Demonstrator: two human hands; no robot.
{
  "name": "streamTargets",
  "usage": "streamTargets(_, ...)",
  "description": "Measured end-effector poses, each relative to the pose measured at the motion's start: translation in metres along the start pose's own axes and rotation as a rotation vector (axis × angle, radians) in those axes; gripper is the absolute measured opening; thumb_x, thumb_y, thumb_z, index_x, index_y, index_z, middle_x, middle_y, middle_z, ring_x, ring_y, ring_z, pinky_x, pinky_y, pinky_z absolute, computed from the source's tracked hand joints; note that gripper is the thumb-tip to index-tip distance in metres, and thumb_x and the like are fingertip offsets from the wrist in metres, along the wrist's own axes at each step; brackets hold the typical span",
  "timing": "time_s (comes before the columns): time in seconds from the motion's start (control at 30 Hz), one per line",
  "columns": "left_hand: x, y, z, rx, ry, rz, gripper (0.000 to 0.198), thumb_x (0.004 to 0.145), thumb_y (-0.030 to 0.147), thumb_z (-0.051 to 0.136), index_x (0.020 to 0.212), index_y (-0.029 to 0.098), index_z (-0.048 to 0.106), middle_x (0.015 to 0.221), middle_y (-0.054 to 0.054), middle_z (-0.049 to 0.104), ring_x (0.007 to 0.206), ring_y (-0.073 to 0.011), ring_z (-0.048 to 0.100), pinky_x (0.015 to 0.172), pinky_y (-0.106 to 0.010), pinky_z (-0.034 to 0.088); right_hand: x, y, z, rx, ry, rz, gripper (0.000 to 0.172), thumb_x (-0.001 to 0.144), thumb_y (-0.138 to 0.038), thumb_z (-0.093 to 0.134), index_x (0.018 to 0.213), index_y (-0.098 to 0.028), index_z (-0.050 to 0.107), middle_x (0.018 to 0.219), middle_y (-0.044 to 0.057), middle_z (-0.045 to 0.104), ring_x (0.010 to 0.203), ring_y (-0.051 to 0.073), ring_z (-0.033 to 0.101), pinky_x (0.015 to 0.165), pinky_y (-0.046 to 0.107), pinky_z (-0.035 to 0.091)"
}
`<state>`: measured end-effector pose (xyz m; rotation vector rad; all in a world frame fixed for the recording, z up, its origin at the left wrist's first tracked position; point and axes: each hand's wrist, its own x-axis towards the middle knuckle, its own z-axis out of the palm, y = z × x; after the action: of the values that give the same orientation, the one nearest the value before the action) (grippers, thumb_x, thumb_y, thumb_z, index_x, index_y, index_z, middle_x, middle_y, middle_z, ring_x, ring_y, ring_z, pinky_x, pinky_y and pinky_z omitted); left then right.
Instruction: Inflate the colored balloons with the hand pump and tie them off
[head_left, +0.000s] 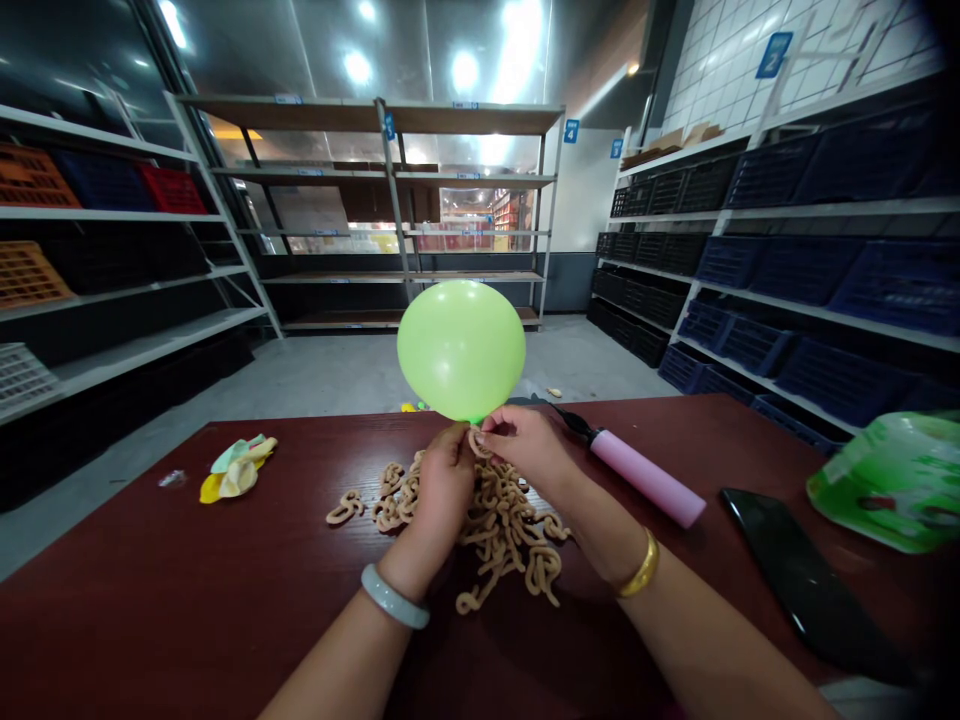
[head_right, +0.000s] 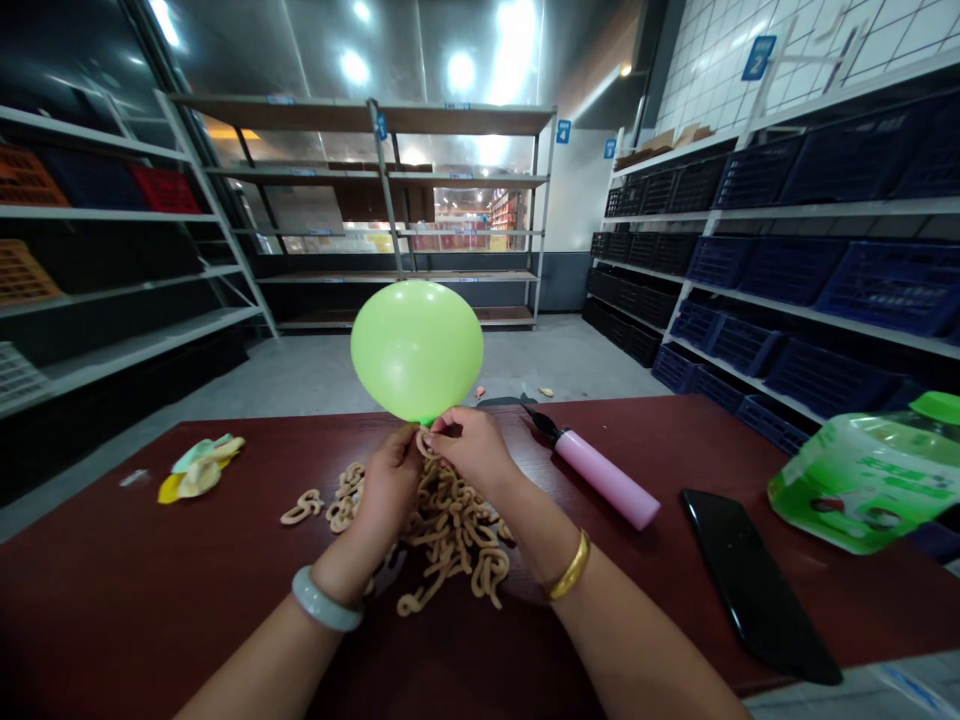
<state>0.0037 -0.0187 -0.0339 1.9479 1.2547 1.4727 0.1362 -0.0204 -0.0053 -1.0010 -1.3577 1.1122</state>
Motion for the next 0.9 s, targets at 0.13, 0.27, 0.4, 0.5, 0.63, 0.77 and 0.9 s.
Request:
streamTargets(0.13,-0.0004,0.0011,-0.0007,0.028,0.023,0.015,0.019,0.090,0.024,0.048,0.082,0.017,0.063,0.080,-0.005,0.065,0.075,-0.0182,0.058,0.069,-0.027,0.041,-0.0005,0.0005,0.0014,0.034,0.012,-0.053,0.021,0.066,-0.029,0.073,0.073,-0.020,0.057,0.063,-0.004,0.058,0.052,0.011,0.053,0.049,0.024,0.046)
streamTargets(0.27,-0.0004,0.0039,-0.0020,0.001,0.011,0.016,0.021,0.091,0.026,0.047,0.079,0.017,0.062,0.075,-0.004,0.064,0.071,-0.0170,0.056,0.067,-0.026,0.040,0.0005,-0.0015,-0.0004,0.055,0.000,-0.034,0.021,0.064,-0.029,0.074,0.075,-0.019,0.059,0.066,-0.003,0.059,0.056,0.011,0.054,0.051,0.024,0.048)
streamTargets(0.4,-0.0003,0.0053,-0.0032,-0.020,-0.012,0.021,0.022,0.091,0.025,0.045,0.085,0.016,0.064,0.080,-0.005,0.066,0.074,-0.0170,0.057,0.069,-0.026,0.041,0.0015,-0.0018,-0.0025,0.020,0.020,-0.001,0.016,0.065,-0.026,0.073,0.072,-0.018,0.061,0.065,-0.002,0.060,0.056,0.012,0.055,0.051,0.024,0.048)
streamTargets(0.5,-0.0005,0.0059,-0.0034,-0.015,-0.006,-0.002,0.022,0.091,0.027,0.046,0.084,0.016,0.064,0.079,-0.004,0.066,0.074,-0.0176,0.057,0.069,-0.026,0.040,0.0016,-0.0017,-0.0030,-0.044,0.020,-0.011,0.010,0.068,-0.024,0.069,0.071,-0.018,0.062,0.062,-0.002,0.060,0.053,0.011,0.055,0.051,0.024,0.046)
streamTargets(0.63,-0.0008,0.0080,-0.0026,-0.075,0.003,-0.050,0.022,0.089,0.029,0.048,0.081,0.017,0.065,0.075,-0.003,0.064,0.072,-0.0172,0.055,0.066,-0.025,0.040,0.0001,-0.0030,-0.0018,-0.180,0.041,-0.084,0.008,0.072,-0.025,0.066,0.072,-0.018,0.061,0.063,-0.002,0.061,0.055,0.013,0.055,0.054,0.025,0.045)
streamTargets(0.77,-0.0006,0.0095,-0.0019,-0.201,0.003,-0.132,0.024,0.089,0.032,0.048,0.079,0.017,0.064,0.070,-0.001,0.061,0.066,-0.0154,0.053,0.061,-0.024,0.038,-0.0032,-0.0043,0.0000,-0.416,0.122,-0.327,0.006,0.078,-0.022,0.062,0.074,-0.021,0.057,0.075,0.000,0.062,0.070,0.016,0.057,0.065,0.027,0.046)
streamTargets(0.9,-0.0010,0.0065,-0.0019,-0.202,0.013,-0.145,0.020,0.087,0.029,0.050,0.079,0.017,0.064,0.069,0.000,0.060,0.065,-0.0142,0.051,0.061,-0.024,0.037,-0.0048,-0.0043,-0.0007,-0.573,0.121,-0.515,0.008,0.080,-0.016,0.060,0.075,-0.021,0.057,0.081,0.002,0.062,0.080,0.017,0.056,0.075,0.029,0.043)
